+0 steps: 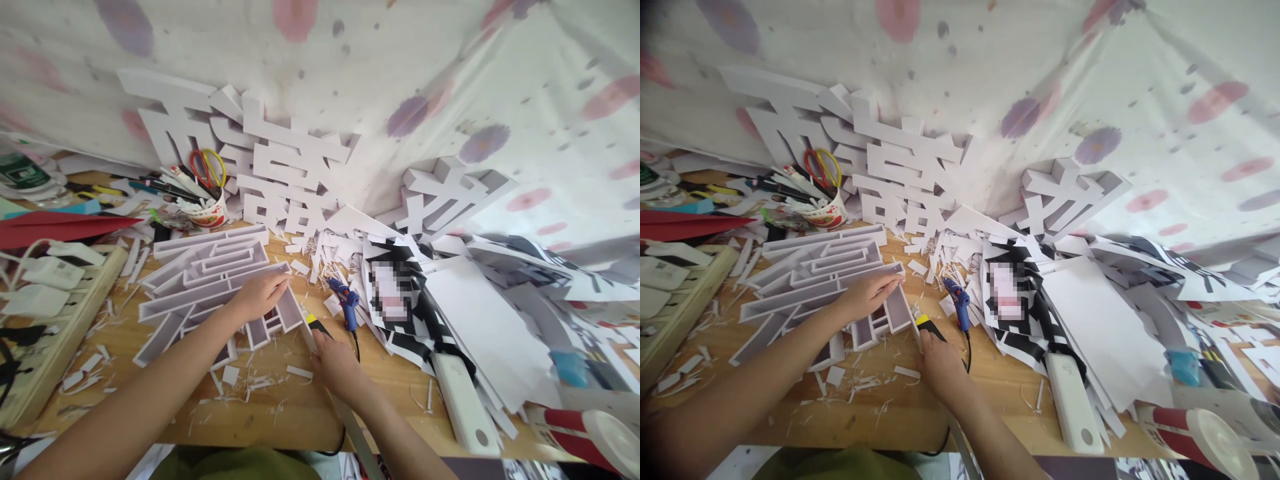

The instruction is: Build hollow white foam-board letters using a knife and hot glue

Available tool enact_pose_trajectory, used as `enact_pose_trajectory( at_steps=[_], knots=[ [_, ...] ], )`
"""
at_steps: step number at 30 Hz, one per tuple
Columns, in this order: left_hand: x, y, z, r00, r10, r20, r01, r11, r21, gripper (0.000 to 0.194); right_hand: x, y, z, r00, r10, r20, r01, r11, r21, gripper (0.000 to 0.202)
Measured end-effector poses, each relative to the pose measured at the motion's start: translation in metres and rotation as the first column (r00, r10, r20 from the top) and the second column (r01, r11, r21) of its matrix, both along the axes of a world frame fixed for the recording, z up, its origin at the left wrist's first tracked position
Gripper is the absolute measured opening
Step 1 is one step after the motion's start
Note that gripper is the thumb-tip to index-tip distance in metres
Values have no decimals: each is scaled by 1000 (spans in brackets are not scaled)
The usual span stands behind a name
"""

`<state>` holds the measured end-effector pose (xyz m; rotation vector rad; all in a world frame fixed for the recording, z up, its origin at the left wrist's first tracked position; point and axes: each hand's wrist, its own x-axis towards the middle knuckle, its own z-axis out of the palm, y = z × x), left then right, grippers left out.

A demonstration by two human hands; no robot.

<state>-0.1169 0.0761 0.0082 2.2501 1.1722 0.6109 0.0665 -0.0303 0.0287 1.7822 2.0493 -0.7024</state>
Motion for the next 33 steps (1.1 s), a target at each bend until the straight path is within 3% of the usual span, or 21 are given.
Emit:
enact_pose_trajectory(
  at_steps=[7, 15, 21, 29, 33],
  knots=[
    [-3, -2, -5, 995, -92, -45, 96, 991, 93, 29, -2, 0, 0, 999, 0, 40, 1, 1000, -12, 30],
    [-3, -5, -2, 993, -74, -90, 81, 994, 72, 48, 0, 0, -2, 998, 20, 52, -20, 1000, -11, 31],
    [-3, -4, -4, 992, -97, -82, 102, 993, 55, 39, -1, 0, 1, 999, 5, 52, -4, 1000, -23, 30],
    [2, -9, 2, 987, -129, -92, 132, 991, 25, 29, 0, 0, -1, 999, 21, 38, -21, 1000, -2, 29],
    [4, -11, 7, 977, -187, -98, 193, 979, 62, 35, 0, 0, -1, 999, 15, 51, -14, 1000, -16, 30]
  ],
)
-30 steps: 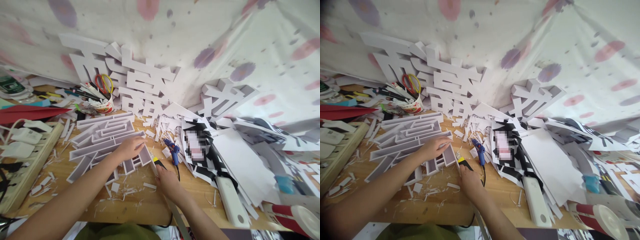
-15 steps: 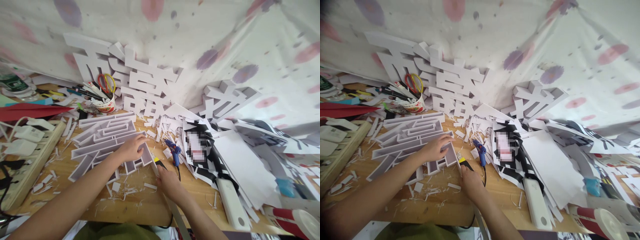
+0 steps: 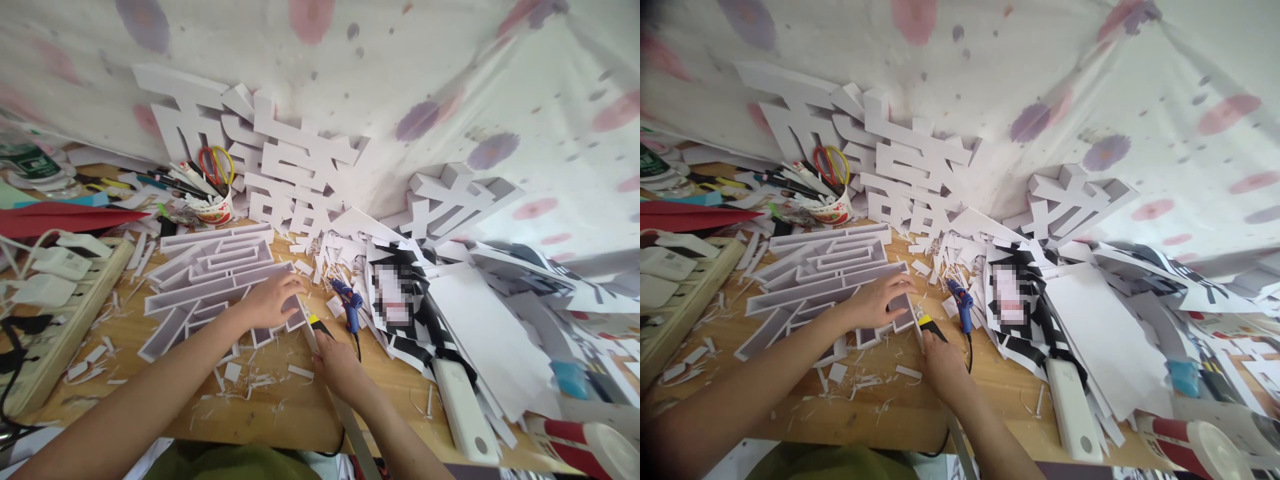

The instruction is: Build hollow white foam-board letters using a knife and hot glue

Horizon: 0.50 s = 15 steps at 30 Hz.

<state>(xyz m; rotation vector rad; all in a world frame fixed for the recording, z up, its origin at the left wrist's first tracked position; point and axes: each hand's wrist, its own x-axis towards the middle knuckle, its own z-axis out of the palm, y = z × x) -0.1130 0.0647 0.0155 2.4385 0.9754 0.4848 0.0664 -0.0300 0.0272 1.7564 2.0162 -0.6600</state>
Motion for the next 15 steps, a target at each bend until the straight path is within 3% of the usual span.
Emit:
enact_pose_trajectory(
  at_steps=[8, 15],
  knots=[
    [-7, 5, -3, 998, 46, 48, -48, 998, 40, 57, -1, -1, 5, 1000, -15, -18, 15, 1000, -15, 30],
    [-7, 7, -9, 995, 45, 88, -49, 998, 37, 54, 0, -1, 5, 999, -16, -41, 15, 1000, -11, 32]
  ],
)
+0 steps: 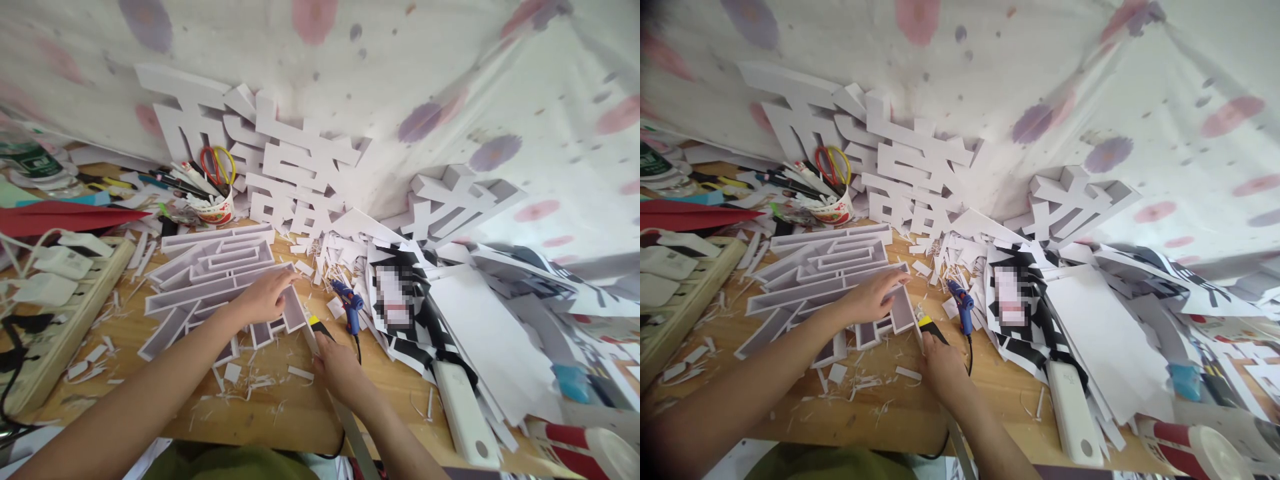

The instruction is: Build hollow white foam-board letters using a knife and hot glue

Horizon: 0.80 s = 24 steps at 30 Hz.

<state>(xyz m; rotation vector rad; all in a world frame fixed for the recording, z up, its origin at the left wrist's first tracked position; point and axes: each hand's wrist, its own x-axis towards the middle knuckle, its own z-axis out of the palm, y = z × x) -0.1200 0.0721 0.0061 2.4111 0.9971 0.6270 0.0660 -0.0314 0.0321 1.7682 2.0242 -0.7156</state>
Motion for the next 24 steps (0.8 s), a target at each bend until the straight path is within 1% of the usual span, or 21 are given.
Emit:
enact_pose_trajectory(
  at_steps=[3, 7, 15, 19, 21, 24],
  knots=[
    [0, 2, -1, 1000, 6, 28, -6, 1000, -17, 48, 1, 0, 0, 1000, 1, -9, -1, 1000, 9, 32],
    [1, 2, -1, 999, 18, 47, -17, 1000, -25, 47, 2, -1, 0, 1000, -1, -23, 2, 1000, 20, 31],
    [1, 1, 1, 1000, 11, 20, -11, 1000, -4, 48, -3, 0, 5, 1000, -8, 19, 8, 1000, -11, 30],
    [3, -2, 5, 999, 6, -32, -6, 1000, 8, 46, -3, 0, 3, 999, -11, 46, 12, 1000, -4, 29],
    [5, -3, 6, 998, -13, -54, 14, 1000, 16, 40, -2, 0, 2, 999, -5, 42, 5, 1000, 1, 28],
    [9, -5, 8, 995, -77, -56, 79, 997, 25, 32, -1, 0, 0, 1000, 6, 27, -6, 1000, 5, 28]
  ],
)
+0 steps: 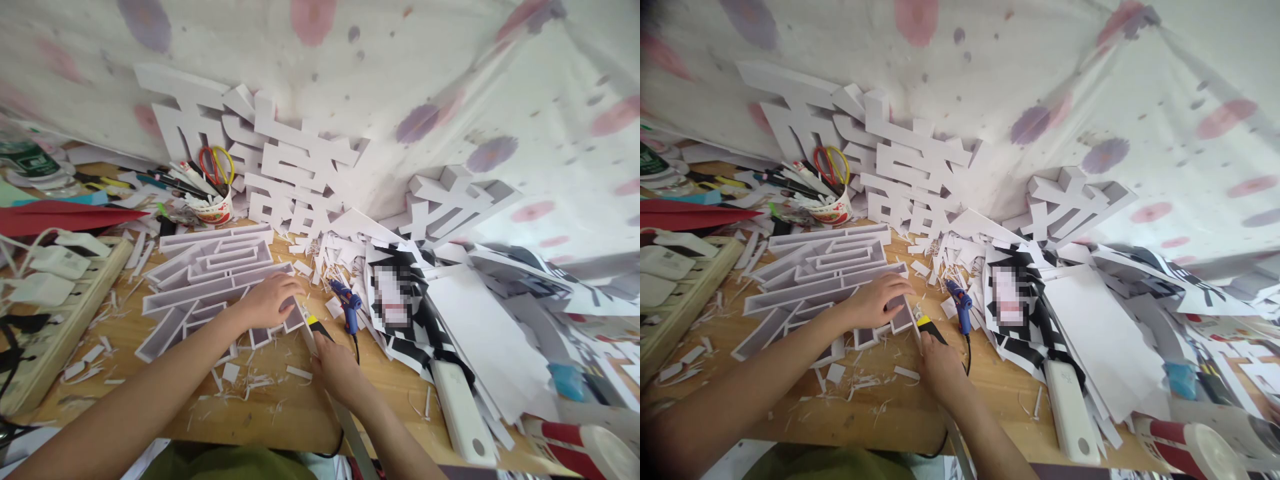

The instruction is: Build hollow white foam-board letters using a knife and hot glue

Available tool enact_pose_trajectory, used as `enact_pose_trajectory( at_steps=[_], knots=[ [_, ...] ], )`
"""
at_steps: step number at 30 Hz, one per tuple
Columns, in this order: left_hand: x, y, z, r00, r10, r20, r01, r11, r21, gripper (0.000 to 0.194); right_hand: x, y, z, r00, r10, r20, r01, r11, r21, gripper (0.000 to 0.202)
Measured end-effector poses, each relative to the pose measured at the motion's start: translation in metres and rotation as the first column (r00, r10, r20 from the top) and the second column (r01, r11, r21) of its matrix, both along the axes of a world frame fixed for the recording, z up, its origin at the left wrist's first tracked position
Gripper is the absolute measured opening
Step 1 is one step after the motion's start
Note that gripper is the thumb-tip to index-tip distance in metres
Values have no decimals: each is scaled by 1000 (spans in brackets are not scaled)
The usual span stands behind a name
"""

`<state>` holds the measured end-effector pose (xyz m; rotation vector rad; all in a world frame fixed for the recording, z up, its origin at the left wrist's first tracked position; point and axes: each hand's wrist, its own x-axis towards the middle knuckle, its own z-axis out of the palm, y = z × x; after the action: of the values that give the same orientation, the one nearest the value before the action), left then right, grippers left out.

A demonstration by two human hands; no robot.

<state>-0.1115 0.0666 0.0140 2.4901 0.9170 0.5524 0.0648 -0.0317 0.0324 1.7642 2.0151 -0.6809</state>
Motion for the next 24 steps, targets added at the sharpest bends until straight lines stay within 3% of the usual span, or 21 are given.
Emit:
enact_pose_trajectory(
  at_steps=[8, 15, 24],
  knots=[
    [7, -8, 4, 991, -131, 16, 132, 990, -51, 19, 0, 0, 0, 1000, 3, -8, -3, 1000, -1, 29],
    [7, -7, 4, 986, -168, 0, 168, 983, -79, 16, -1, 0, 2, 1000, -9, 6, 9, 1000, -9, 27],
    [5, -3, 0, 980, -200, -7, 199, 977, -81, 15, 2, -2, -8, 1000, -11, -2, 11, 1000, 16, 25]
  ],
)
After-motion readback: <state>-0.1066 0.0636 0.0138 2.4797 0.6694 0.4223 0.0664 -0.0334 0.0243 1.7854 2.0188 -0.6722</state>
